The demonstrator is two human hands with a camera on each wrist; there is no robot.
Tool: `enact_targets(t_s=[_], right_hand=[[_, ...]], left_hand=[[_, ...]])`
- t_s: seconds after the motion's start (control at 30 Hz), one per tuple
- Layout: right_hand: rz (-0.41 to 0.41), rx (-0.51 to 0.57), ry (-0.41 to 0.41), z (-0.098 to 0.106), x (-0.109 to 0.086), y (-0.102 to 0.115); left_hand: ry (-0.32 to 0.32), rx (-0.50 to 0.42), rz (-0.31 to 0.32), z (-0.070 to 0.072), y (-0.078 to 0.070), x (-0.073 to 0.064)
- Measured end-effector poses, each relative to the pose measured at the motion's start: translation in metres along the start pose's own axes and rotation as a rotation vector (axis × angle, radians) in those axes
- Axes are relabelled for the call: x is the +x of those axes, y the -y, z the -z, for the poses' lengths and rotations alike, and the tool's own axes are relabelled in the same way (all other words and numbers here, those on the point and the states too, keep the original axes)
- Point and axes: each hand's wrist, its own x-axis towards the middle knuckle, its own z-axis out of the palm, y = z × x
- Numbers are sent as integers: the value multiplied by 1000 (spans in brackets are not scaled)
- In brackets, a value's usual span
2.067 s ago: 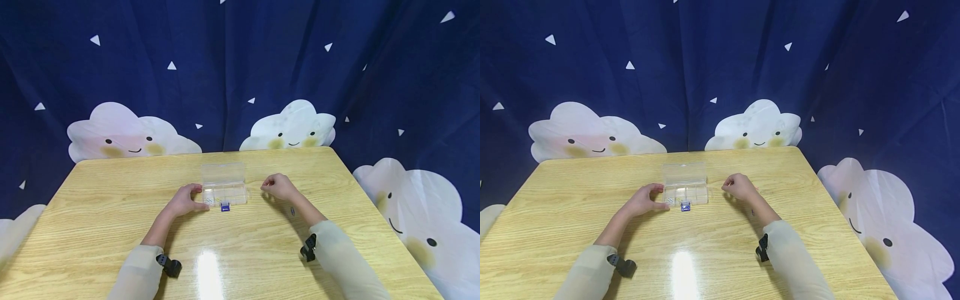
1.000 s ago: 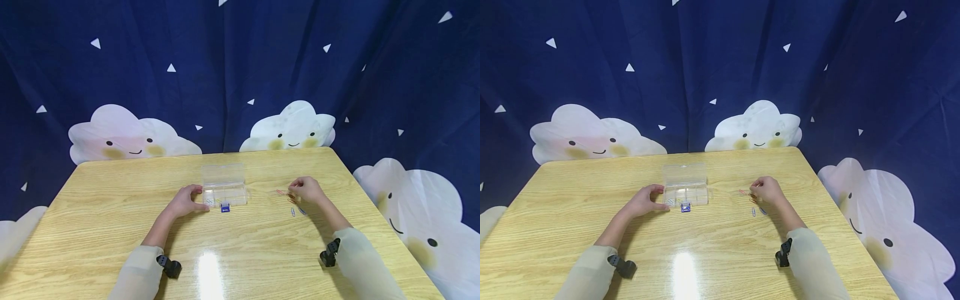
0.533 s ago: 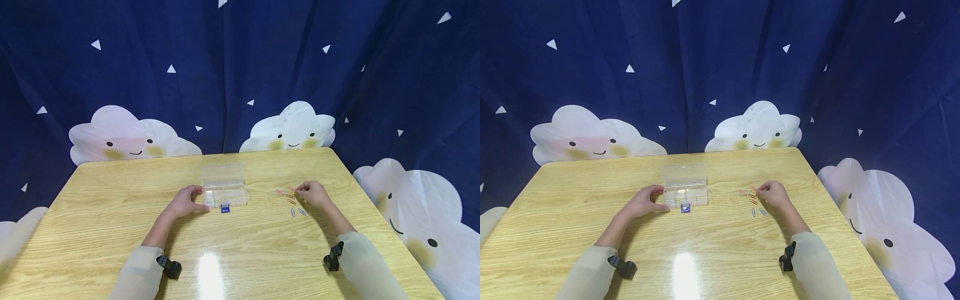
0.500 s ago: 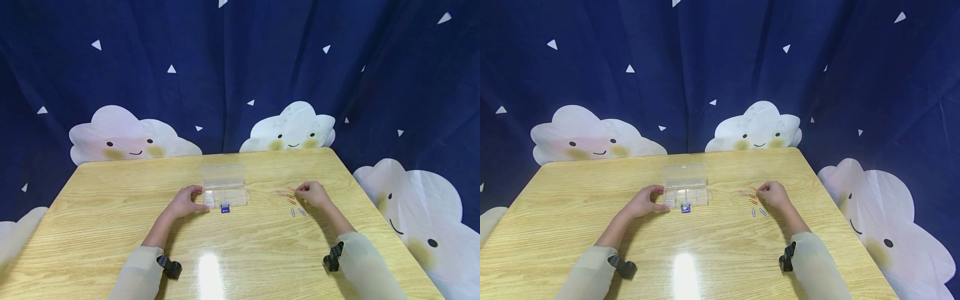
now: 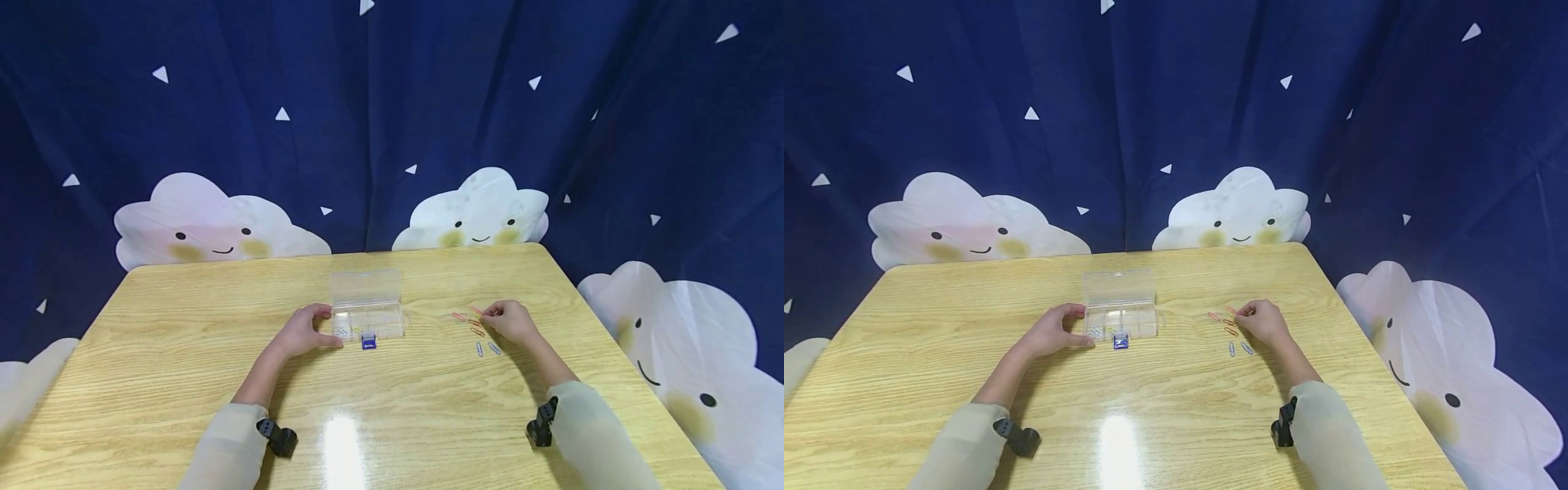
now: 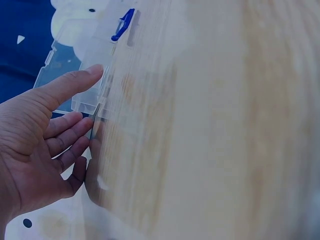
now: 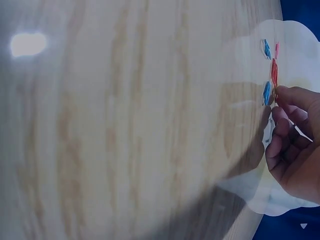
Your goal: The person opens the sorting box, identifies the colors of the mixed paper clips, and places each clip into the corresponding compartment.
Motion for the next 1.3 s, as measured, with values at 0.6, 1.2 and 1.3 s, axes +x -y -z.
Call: enact_targets(t_s=[0.6, 1.2, 1.3], right_hand=[[17, -23, -1, -2, 3, 2], [27, 48, 34, 9, -2, 10], [30, 51, 29, 9, -2, 12]], left_hand=[[-6, 7, -4, 0, 0, 0], [-6, 6, -2, 1, 1, 1], [-1, 5, -1, 0, 0, 1]])
